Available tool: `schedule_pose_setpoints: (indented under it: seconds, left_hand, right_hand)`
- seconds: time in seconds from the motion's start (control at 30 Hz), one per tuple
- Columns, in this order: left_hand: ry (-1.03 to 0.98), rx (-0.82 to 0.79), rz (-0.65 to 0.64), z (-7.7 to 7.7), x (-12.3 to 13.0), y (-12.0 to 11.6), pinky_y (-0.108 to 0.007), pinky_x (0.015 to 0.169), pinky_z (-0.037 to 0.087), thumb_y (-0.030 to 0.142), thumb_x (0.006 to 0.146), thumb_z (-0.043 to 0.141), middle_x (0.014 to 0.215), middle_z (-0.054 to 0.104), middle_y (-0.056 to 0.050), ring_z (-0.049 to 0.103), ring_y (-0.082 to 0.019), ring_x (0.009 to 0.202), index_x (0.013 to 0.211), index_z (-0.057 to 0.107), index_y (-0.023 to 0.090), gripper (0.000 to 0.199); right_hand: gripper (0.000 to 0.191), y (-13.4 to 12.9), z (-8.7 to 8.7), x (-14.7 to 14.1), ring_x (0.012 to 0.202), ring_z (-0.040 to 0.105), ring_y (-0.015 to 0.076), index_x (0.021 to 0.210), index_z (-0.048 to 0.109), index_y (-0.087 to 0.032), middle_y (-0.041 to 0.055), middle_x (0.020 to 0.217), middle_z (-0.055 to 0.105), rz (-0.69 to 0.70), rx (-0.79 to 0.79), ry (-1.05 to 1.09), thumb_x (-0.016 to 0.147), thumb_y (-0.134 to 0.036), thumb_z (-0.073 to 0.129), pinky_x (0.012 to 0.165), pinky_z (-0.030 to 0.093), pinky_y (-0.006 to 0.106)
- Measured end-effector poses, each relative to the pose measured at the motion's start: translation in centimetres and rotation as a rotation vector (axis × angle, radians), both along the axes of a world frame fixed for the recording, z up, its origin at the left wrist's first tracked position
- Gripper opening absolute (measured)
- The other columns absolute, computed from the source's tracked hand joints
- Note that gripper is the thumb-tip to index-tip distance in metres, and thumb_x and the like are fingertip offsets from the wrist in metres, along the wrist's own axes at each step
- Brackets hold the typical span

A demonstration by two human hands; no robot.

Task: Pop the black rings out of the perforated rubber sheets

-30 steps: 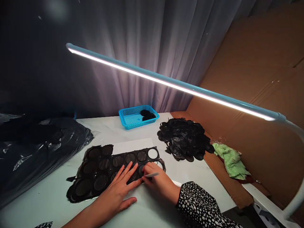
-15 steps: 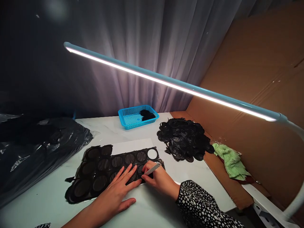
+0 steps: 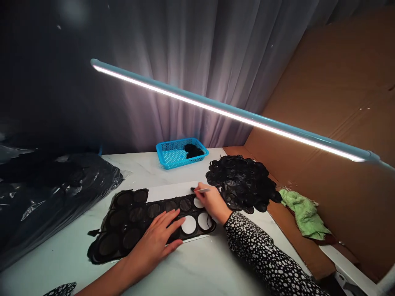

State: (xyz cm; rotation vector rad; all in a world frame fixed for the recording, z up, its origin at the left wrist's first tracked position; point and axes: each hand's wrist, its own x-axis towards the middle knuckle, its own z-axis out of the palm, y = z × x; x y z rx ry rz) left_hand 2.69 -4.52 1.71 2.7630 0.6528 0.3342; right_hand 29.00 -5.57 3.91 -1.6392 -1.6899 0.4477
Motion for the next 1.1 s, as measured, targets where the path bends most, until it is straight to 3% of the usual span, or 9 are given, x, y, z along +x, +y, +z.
schedule_pose_setpoints:
  seconds: [0.07, 0.17, 0.43, 0.63, 0.8, 0.9, 1.03, 1.1]
  left_hand:
    - [-0.021, 0.038, 0.040, -0.6, 0.5, 0.4, -0.051, 0.113, 0.035, 0.043, 0.095, 0.057, 0.151, 0.042, -0.011, 0.038, -0.028, 0.140, 0.144, 0.042, 0.026, 0.054]
    - [0.003, 0.066, 0.044, -1.4, 0.7, 0.6, -0.050, 0.112, 0.036, 0.042, 0.094, 0.059, 0.153, 0.038, -0.013, 0.035, -0.029, 0.142, 0.145, 0.041, 0.024, 0.057]
    - [0.037, 0.059, 0.045, -1.6, 0.5, 0.4, -0.050, 0.115, 0.033, 0.039, 0.094, 0.059, 0.156, 0.034, -0.011, 0.030, -0.028, 0.144, 0.147, 0.038, 0.024, 0.059]
    - [0.072, 0.043, 0.053, -1.3, 0.6, 0.3, -0.050, 0.115, 0.032, 0.037, 0.093, 0.060, 0.156, 0.034, -0.010, 0.030, -0.027, 0.144, 0.146, 0.039, 0.024, 0.059]
    - [0.067, 0.052, 0.109, -1.5, 0.5, 0.2, -0.064, 0.113, 0.023, 0.038, 0.091, 0.063, 0.160, 0.024, -0.009, 0.017, -0.036, 0.147, 0.149, 0.035, 0.031, 0.064]
    - [0.068, 0.047, 0.132, -1.5, 0.7, 0.0, -0.066, 0.113, 0.021, 0.038, 0.091, 0.063, 0.161, 0.022, -0.008, 0.012, -0.038, 0.147, 0.148, 0.037, 0.032, 0.063]
    - [0.068, 0.033, 0.124, -1.1, 0.3, 0.1, -0.065, 0.112, 0.023, 0.042, 0.092, 0.062, 0.161, 0.022, -0.009, 0.012, -0.038, 0.147, 0.147, 0.038, 0.033, 0.061]
    - [0.052, 0.059, 0.124, -0.8, -0.5, 0.3, -0.063, 0.112, 0.026, 0.044, 0.092, 0.061, 0.160, 0.022, -0.011, 0.016, -0.036, 0.147, 0.150, 0.032, 0.030, 0.066]
  right_hand:
    - [0.014, 0.2, -0.7, -1.7, 0.071, 0.058, 0.0151, 0.085, 0.058, -0.019, 0.0022, 0.082, 0.068, 0.132, -0.065, 0.081, 0.093, -0.026, 0.049, 0.066, 0.043, 0.026]
    - [0.013, 0.3, -1.6, -3.0, 0.071, 0.056, 0.0143, 0.082, 0.060, -0.018, 0.0015, 0.079, 0.065, 0.224, -0.125, 0.160, 0.090, -0.027, 0.055, 0.064, 0.043, 0.025]
    - [0.018, 0.7, -1.8, -2.6, 0.074, 0.056, 0.0138, 0.073, 0.055, -0.018, 0.0028, 0.091, 0.061, 0.243, -0.195, 0.285, 0.085, -0.029, 0.061, 0.066, 0.045, 0.026]
    - [0.014, 0.3, -1.6, -3.0, 0.084, 0.057, 0.0167, 0.076, 0.055, -0.018, 0.0038, 0.093, 0.060, 0.263, -0.144, 0.133, 0.087, -0.024, 0.061, 0.075, 0.046, 0.029]
    - [0.010, -1.0, -2.9, -4.5, 0.085, 0.054, 0.0201, 0.085, 0.055, -0.019, 0.0057, 0.089, 0.062, 0.268, 0.036, -0.222, 0.094, -0.017, 0.049, 0.077, 0.043, 0.032]
    - [0.016, -0.2, -2.9, -2.7, 0.078, 0.055, 0.0190, 0.083, 0.052, -0.019, 0.0054, 0.083, 0.062, 0.145, 0.114, -0.246, 0.095, -0.016, 0.042, 0.072, 0.042, 0.029]
    - [0.020, 2.8, -0.7, 2.0, 0.059, 0.048, 0.0152, 0.072, 0.045, -0.021, 0.0007, 0.067, 0.057, -0.246, 0.153, -0.146, 0.092, -0.021, 0.045, 0.059, 0.036, 0.025]
    - [0.019, 3.8, 0.4, 2.3, 0.058, 0.049, 0.0148, 0.072, 0.045, -0.021, 0.0004, 0.067, 0.057, -0.250, 0.147, -0.116, 0.091, -0.022, 0.047, 0.058, 0.035, 0.025]
